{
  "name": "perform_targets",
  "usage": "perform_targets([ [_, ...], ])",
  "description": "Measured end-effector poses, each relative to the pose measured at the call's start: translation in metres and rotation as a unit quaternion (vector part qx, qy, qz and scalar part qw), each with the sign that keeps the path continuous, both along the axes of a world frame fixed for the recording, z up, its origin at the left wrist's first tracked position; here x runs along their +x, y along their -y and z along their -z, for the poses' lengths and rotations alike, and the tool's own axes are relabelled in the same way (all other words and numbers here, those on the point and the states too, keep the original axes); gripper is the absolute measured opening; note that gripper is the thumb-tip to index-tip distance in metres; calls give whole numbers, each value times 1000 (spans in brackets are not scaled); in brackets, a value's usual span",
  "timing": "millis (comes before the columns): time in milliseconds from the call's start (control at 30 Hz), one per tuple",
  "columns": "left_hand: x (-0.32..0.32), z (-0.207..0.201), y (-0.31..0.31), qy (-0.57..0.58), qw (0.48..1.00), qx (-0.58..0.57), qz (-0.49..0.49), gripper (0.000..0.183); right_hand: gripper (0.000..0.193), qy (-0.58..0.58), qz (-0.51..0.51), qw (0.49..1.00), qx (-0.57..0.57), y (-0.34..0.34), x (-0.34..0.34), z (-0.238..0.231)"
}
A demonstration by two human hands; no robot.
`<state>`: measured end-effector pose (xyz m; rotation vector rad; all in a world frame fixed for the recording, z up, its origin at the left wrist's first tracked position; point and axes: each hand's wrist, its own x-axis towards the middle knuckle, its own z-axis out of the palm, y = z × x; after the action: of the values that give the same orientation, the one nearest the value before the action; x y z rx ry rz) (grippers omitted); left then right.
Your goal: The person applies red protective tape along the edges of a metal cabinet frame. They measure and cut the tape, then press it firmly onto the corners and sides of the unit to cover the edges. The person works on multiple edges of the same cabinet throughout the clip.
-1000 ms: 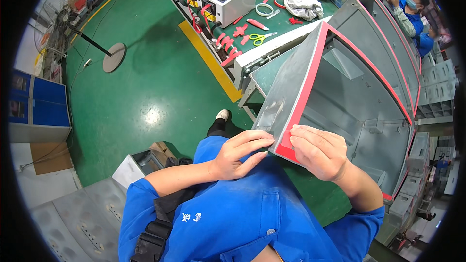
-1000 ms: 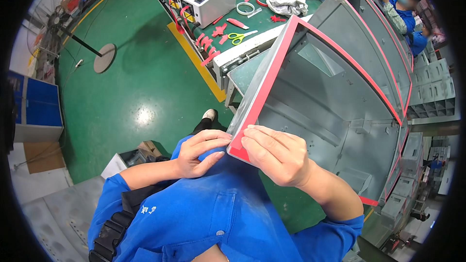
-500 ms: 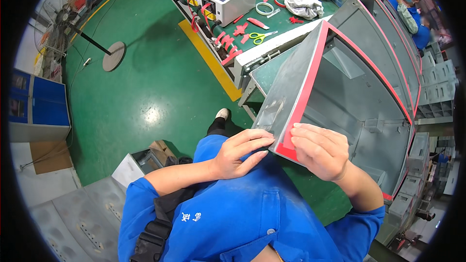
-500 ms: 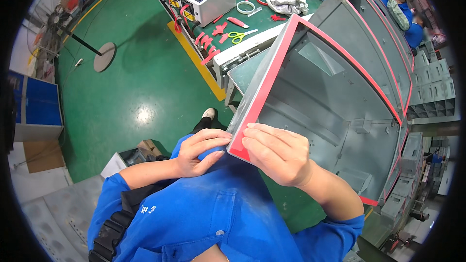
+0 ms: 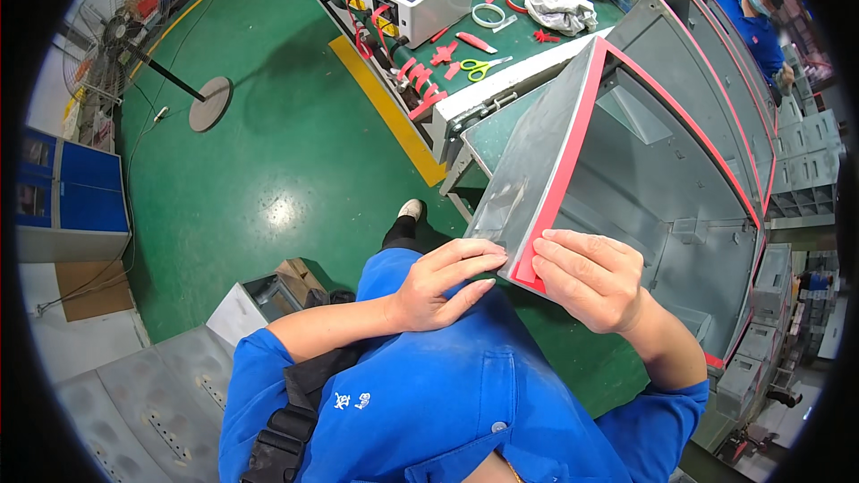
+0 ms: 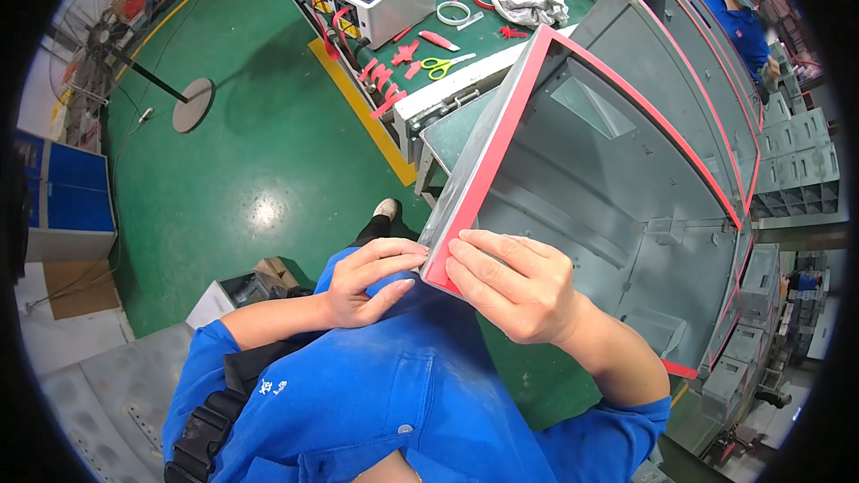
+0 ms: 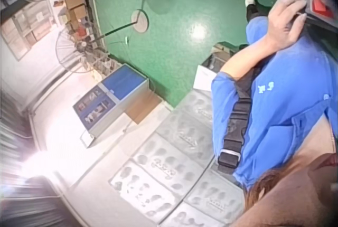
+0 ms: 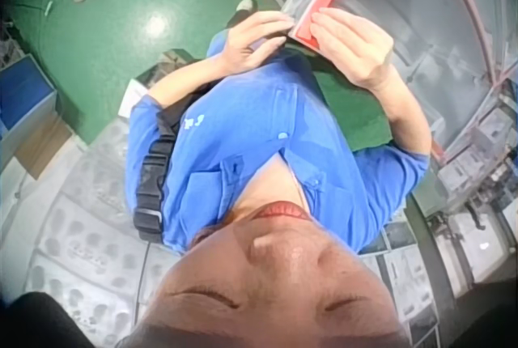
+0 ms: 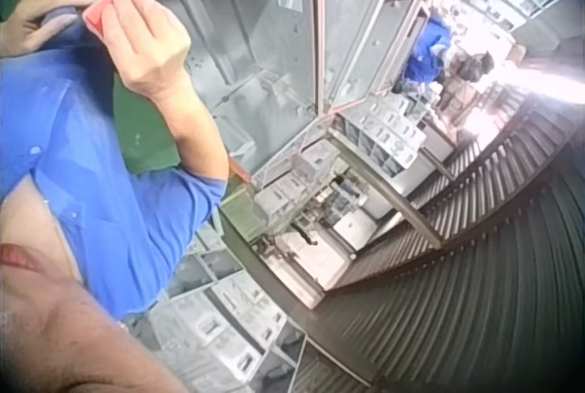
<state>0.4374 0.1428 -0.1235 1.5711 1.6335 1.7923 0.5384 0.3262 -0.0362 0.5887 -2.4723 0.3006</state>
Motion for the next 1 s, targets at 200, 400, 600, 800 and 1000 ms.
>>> perform_targets([
  [200,0,-1,0,-2,1000,4,2,33,22,-3,-2,1000,16,1,0,-1],
  [400,-1,0,0,-2,1000,2,3,32,22,2,-7,1000,21,2,-1,-3],
  [600,-1,-1,0,-4,1000,-5,1,32,21,6,-6,1000,23,3,-1,-4],
  [800,0,-1,0,-7,1000,-7,-7,30,20,8,-5,999,39,4,0,-5],
  [1000,0,-3,0,-9,1000,-13,-4,30,19,11,-7,999,41,4,-1,-7],
])
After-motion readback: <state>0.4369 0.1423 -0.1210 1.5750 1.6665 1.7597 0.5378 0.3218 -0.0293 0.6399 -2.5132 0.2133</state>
